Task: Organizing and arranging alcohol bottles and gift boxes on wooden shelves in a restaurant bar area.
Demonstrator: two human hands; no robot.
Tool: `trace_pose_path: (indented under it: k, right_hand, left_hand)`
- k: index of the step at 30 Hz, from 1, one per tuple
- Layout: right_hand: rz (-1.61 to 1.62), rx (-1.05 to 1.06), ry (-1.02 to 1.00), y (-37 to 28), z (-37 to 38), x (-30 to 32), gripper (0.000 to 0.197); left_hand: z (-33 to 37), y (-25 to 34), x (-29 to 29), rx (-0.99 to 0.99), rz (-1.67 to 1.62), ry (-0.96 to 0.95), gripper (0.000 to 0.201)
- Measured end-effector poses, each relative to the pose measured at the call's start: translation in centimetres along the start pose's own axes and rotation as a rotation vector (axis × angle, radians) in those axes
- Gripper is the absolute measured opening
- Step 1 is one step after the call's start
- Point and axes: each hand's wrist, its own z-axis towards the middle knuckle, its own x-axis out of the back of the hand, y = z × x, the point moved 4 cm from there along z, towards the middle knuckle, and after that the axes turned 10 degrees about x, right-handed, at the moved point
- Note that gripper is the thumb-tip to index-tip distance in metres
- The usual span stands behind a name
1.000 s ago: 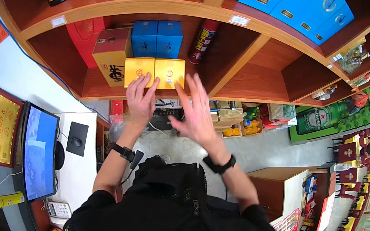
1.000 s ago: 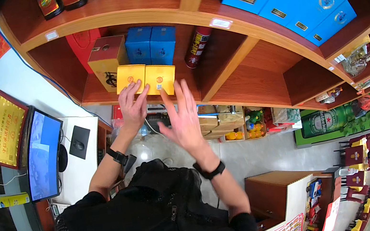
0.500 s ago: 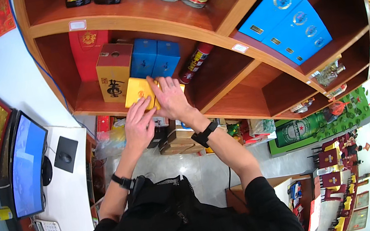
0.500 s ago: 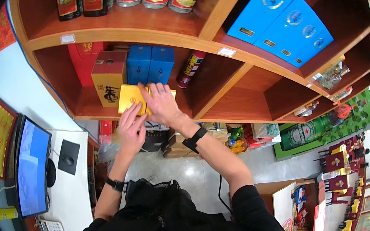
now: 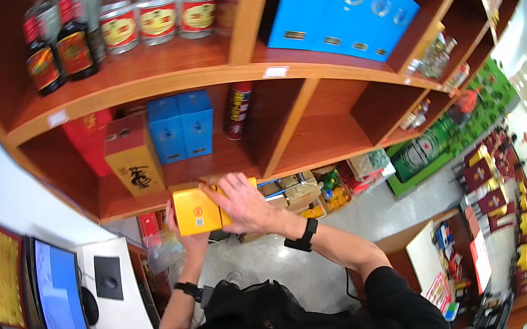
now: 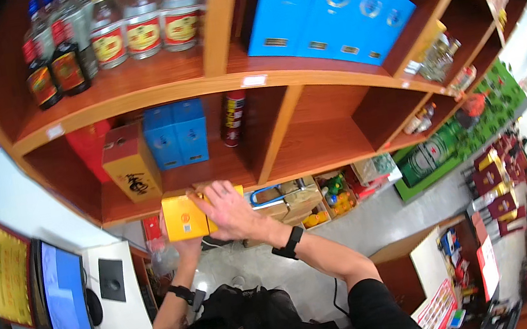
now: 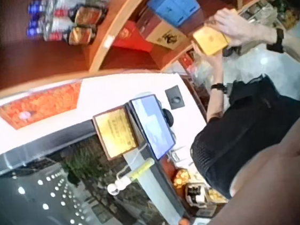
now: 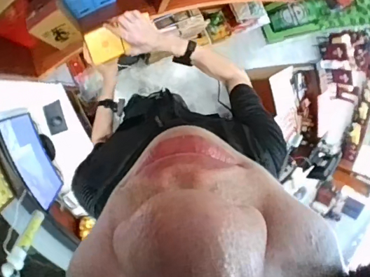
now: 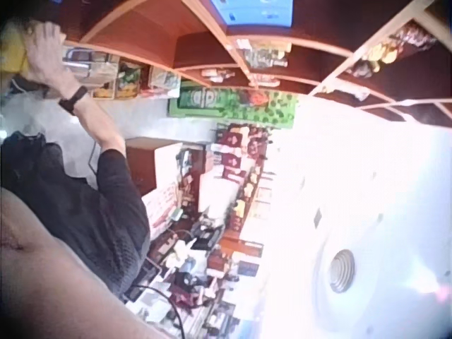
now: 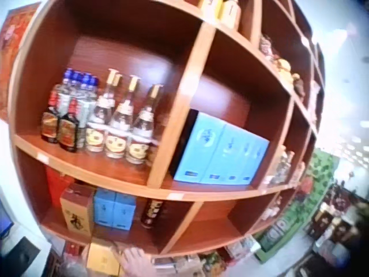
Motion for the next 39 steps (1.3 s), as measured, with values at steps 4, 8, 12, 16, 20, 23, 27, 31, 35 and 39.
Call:
trace_pose_path:
  k: [4, 8, 12, 16, 20, 23, 27, 31, 35, 39]
  right_hand:
    - [-0.005, -0.061, -0.024, 0.7, -4.5, 3.2, 0.107]
    - [-0.015, -0.183, -0.075, 2.3, -10.1, 7.4, 0.104]
    - [-0.070, -0.293, 0.020, 4.4, -17.3, 12.0, 0.104]
    - [-0.085, -0.411, 0.084, 6.2, -25.2, 16.1, 0.104]
    - [-0.133, -0.468, 0.145, 9.8, -32.8, 19.4, 0.104]
    - [-0.119, -0.463, 0.179, 12.4, -37.4, 20.0, 0.105]
    - [-0.194, -0.524, 0.147, 17.3, -42.2, 22.1, 0.109]
    - [-0.177, -0.553, 0.177, 23.2, -44.7, 23.4, 0.113]
    - [-0.169, -0.497, 0.104, 31.0, -45.5, 23.5, 0.114]
    - [-0.098, -0.415, 0.073, 43.3, -44.5, 23.5, 0.113]
  left_hand:
    - [-3.6, 2.0, -4.7, -0.036, -0.051, -0.018, 0.102]
    - [-6.2, 5.8, -9.0, -0.016, -0.146, -0.134, 0.093]
    - [-7.2, 13.1, -15.0, -0.093, -0.273, -0.207, 0.087]
    - [-9.1, 19.5, -21.4, -0.206, -0.242, -0.256, 0.081]
    - [-12.0, 22.8, -28.7, -0.245, -0.234, -0.283, 0.085]
    - [-13.0, 26.2, -32.7, -0.269, -0.270, -0.408, 0.081]
    - [-14.2, 29.7, -39.5, -0.305, -0.281, -0.368, 0.078]
    - [-13.4, 30.9, -45.4, -0.197, -0.379, -0.386, 0.088]
    - [-12.8, 30.8, -52.1, -0.110, -0.415, -0.313, 0.102]
    - [-9.7, 29.0, -61.7, -0.045, -0.253, -0.235, 0.115]
